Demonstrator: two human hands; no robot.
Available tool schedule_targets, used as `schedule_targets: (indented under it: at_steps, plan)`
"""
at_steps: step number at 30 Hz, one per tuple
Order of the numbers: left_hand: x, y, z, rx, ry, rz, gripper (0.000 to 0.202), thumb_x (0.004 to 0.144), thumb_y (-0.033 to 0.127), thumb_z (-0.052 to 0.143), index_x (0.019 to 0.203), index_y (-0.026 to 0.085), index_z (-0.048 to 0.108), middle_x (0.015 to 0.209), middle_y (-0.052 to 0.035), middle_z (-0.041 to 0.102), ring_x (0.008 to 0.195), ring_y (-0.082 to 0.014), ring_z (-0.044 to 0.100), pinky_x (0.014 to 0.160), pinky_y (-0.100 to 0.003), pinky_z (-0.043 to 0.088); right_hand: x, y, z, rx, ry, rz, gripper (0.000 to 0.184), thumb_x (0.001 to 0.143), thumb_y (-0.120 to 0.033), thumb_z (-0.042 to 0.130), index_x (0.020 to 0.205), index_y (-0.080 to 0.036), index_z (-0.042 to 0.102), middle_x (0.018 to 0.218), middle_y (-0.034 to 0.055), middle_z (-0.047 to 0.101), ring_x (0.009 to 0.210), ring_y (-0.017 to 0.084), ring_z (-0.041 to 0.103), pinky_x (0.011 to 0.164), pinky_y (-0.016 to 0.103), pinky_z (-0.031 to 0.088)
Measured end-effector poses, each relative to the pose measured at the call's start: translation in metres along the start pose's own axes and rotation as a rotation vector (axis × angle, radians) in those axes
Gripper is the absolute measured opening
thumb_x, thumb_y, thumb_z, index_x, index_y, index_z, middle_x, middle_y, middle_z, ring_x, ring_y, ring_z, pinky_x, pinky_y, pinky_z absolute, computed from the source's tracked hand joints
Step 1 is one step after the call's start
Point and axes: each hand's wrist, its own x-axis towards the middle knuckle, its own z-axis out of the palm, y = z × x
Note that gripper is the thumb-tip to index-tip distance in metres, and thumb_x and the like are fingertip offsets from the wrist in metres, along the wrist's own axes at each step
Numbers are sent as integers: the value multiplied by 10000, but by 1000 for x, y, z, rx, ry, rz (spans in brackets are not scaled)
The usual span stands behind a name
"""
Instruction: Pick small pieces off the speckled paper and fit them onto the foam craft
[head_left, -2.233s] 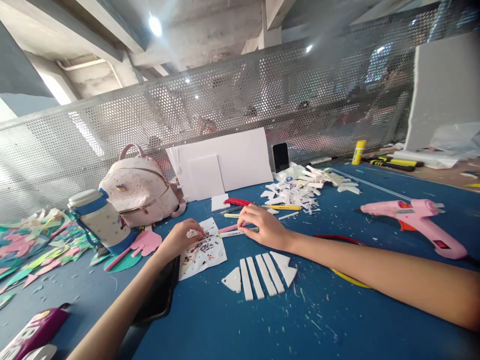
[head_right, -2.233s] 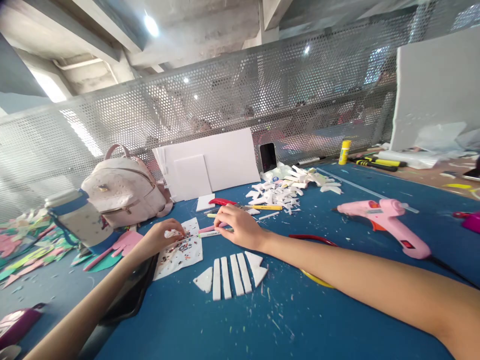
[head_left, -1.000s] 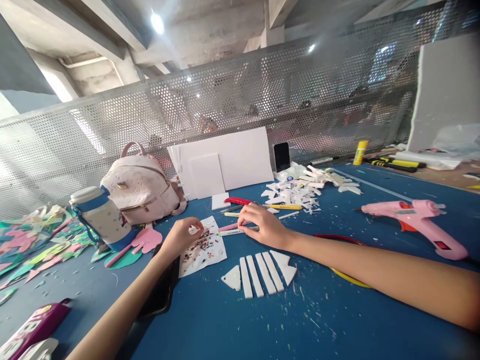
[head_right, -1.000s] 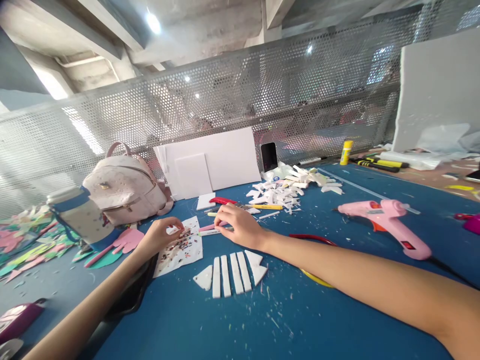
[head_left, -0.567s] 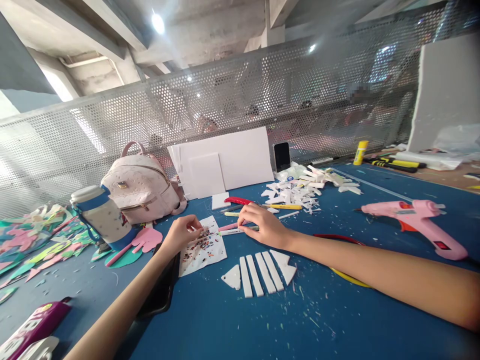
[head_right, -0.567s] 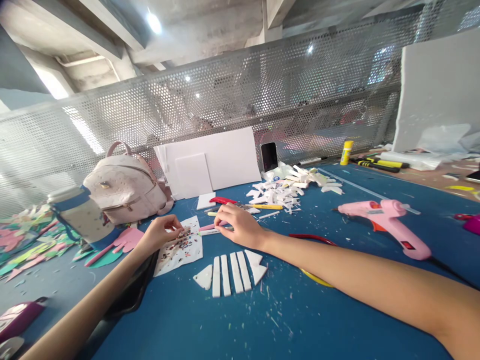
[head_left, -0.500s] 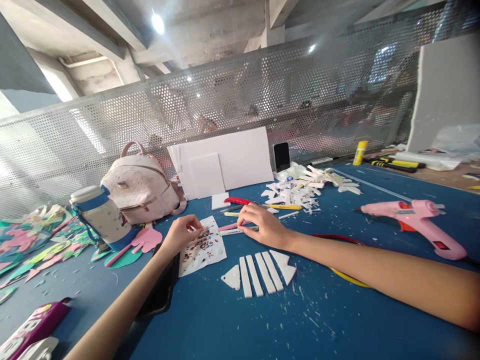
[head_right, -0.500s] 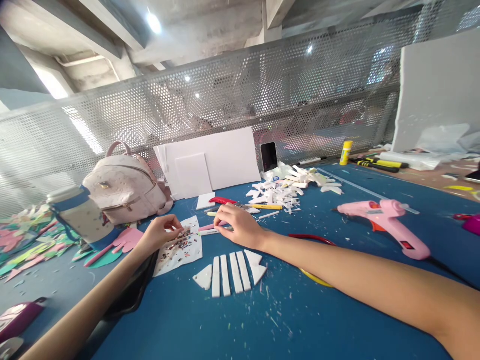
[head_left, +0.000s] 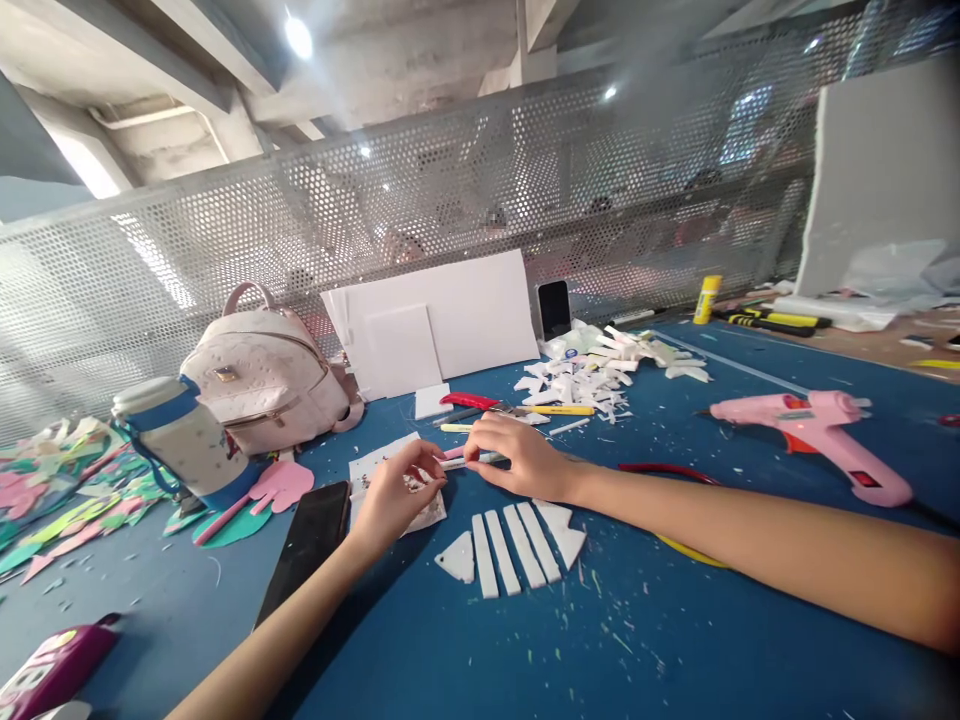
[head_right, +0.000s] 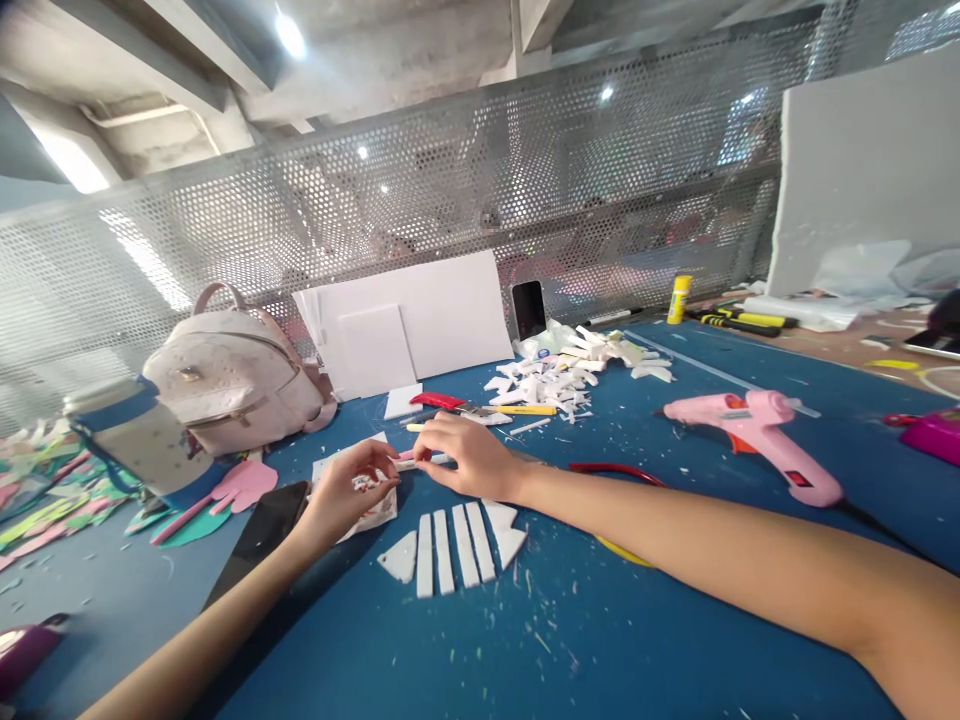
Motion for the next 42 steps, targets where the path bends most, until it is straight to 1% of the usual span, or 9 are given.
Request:
schedule_targets:
  at_steps: [4,9,20,25,42]
  plan:
    - [-2,2,3,11,-23,26,219,780,179,619,993,224,594,818,1,688,778,-158,648,750,-291,499,-1,-1,0,-9,-45,-39,73,926,-203,530,892,-209,595,868,31,622,852,180,520,829,328,432]
    - [-2,2,3,2,-15,31,232,783,145,612,1002,220,595,828,6,688,792,-152,649,766,-291,488,-1,-2,0,-34,-63,-69,71,910,-192,532,887,-203,598,873,32,608,851,172,512,859,337,432]
    - [-2,4,2,-23,-1,39,217,802,134,607,1002,216,597,836,0,686,787,-148,648,763,-286,486,-1,0,1,-45,-69,-48,67,907,-190,538,893,-196,603,887,36,616,855,172,517,829,328,433]
    - [-3,4,2,-34,1,55,218,821,123,594,1019,214,595,847,3,688,792,-145,650,758,-279,479,-1,2,2,-54,-73,-47,75,912,-197,536,879,-185,602,852,36,604,835,172,502,812,324,419]
    - [-4,0,2,-28,1,54,246,817,123,621,1038,226,587,841,13,697,782,-145,648,760,-283,475,-1,3,2,-65,-93,-39,54,899,-184,551,866,-180,594,823,29,584,827,172,481,777,306,388]
